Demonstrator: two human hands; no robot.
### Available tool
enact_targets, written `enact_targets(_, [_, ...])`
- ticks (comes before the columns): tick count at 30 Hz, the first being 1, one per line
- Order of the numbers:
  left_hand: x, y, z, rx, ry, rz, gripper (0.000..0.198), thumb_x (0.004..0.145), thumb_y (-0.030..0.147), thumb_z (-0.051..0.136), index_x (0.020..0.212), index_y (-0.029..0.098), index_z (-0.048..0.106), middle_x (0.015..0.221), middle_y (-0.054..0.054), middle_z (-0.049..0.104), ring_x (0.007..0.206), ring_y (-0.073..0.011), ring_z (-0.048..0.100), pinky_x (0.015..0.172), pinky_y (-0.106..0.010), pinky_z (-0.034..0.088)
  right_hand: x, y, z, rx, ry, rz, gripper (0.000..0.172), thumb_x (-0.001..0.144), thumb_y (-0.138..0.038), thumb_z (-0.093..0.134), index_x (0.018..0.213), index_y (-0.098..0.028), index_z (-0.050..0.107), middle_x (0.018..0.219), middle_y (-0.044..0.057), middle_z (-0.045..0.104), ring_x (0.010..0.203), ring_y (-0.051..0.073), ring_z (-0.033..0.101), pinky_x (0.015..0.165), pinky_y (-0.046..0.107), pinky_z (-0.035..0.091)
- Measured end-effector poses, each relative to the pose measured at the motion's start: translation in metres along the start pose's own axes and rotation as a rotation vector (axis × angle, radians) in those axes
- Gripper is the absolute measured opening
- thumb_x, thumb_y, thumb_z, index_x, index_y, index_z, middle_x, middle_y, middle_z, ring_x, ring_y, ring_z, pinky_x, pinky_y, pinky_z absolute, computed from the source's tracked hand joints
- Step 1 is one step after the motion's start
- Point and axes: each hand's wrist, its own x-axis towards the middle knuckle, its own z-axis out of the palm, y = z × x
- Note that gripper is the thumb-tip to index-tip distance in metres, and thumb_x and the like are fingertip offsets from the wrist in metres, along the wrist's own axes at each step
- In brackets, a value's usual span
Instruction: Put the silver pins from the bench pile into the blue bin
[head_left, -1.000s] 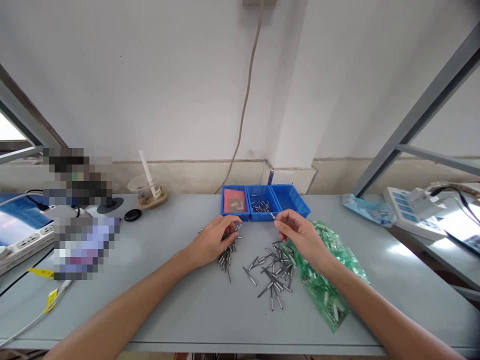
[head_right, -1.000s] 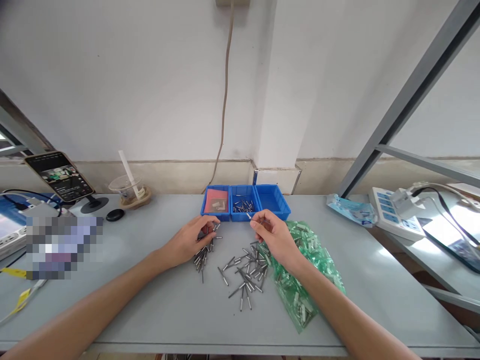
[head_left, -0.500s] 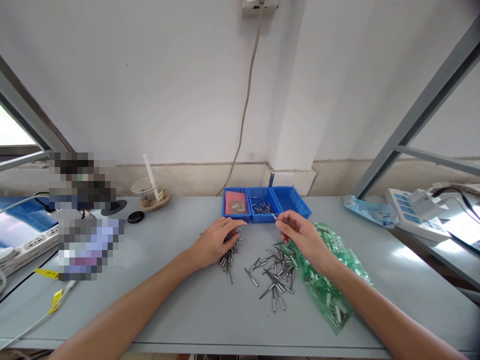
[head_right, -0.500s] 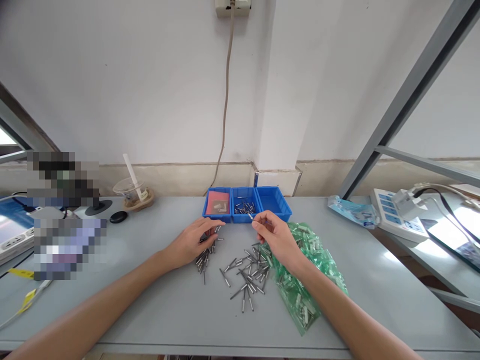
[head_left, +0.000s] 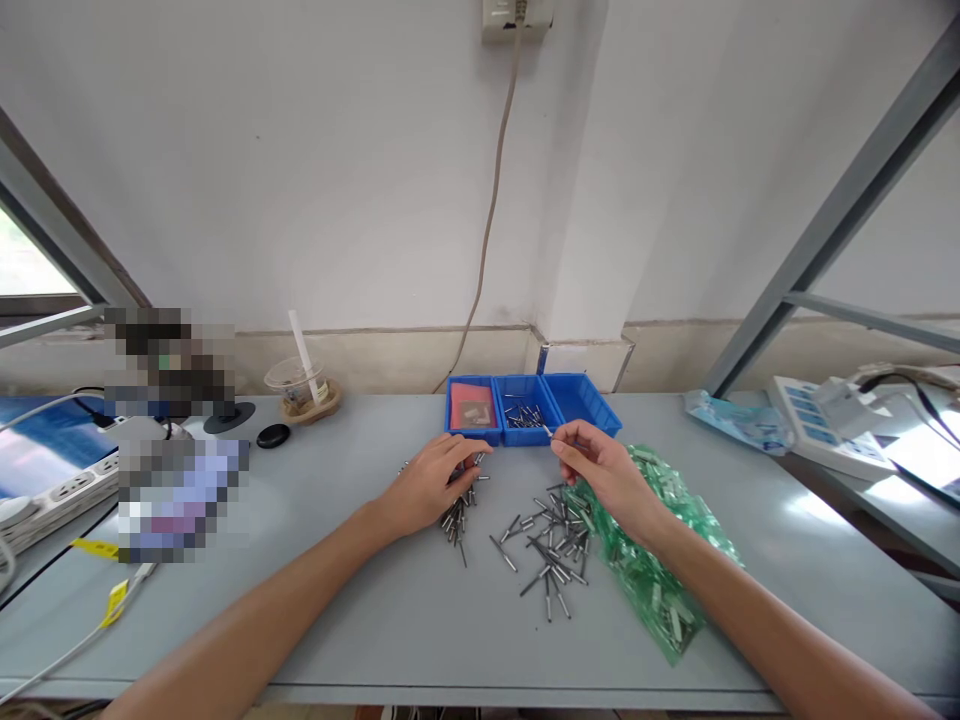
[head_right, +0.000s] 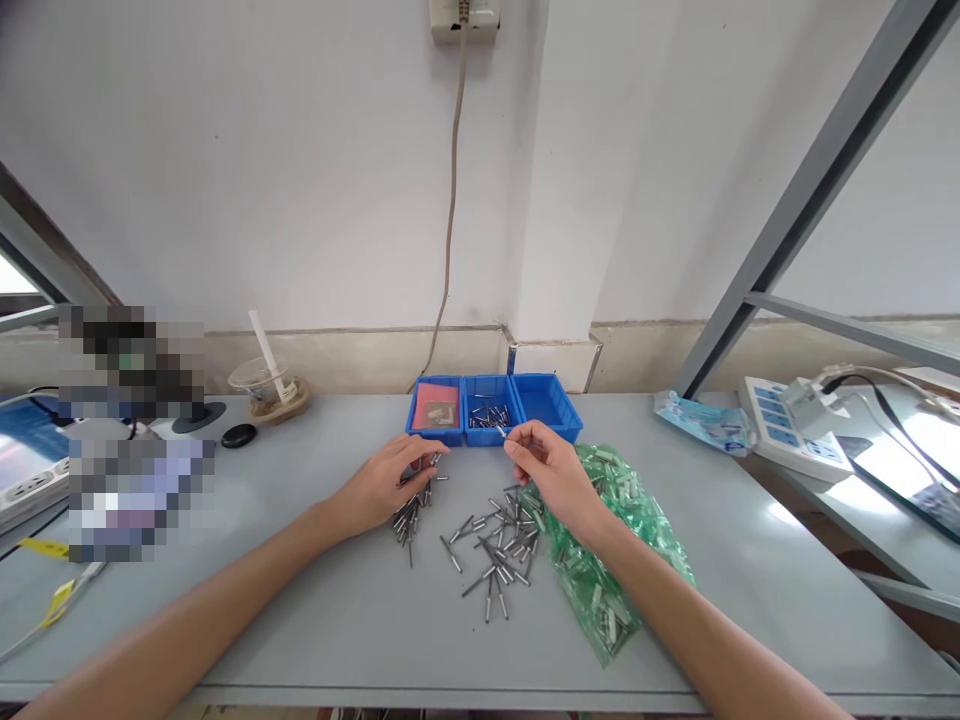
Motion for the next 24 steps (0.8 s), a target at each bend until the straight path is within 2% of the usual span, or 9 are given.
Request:
enact_targets(10, [-0.0006,-0.0006,0.0001,0.009,-0.013,0.004,0.025,0.109,0.023,0.052,0.131,0.027,0.061,0.107,-0.002,0.068,0.098,-0.0193,0.060,0.095,-0.034,0.052,0.0000,0.0019,-0.0003,0.180,-0.048,0.076,0.036,0.094,-0.058,0.072,0.100,-0.023,0.067,0.086,0.000,0.057,0.072,0.015,0.052,0.066,0.030,0.045])
enact_targets(17, [0.0000,-0.0004,-0.0003,0.006,-0.019,-0.001,0.024,0.109,0.026,0.051,0.130,0.027,0.063,0.110,-0.003,0.070,0.098,-0.0212,0.060,0.096,-0.037,0.052,-0.0010,-0.0022,0.0018,0.186,-0.049,0.083,0.038,0.092,-0.059,0.074,0.098,-0.022,0.067,0.085,0.000,0.057,0.072,0.015,0.051,0.065,0.030,0.045])
enact_targets(24, [-0.0005,-0.0012,-0.0002,-0.009,0.001,-0.016,0.022,0.109,0.029,0.053,0.127,0.026,0.065,0.109,-0.004,0.070,0.099,-0.0207,0.062,0.090,-0.035,0.054,-0.0006,-0.0002,0.0011,0.176,-0.050,0.082,0.038,0.093,-0.059,0.073,0.099,-0.022,0.068,0.086,0.001,0.058,0.072,0.015,0.052,0.065,0.029,0.045])
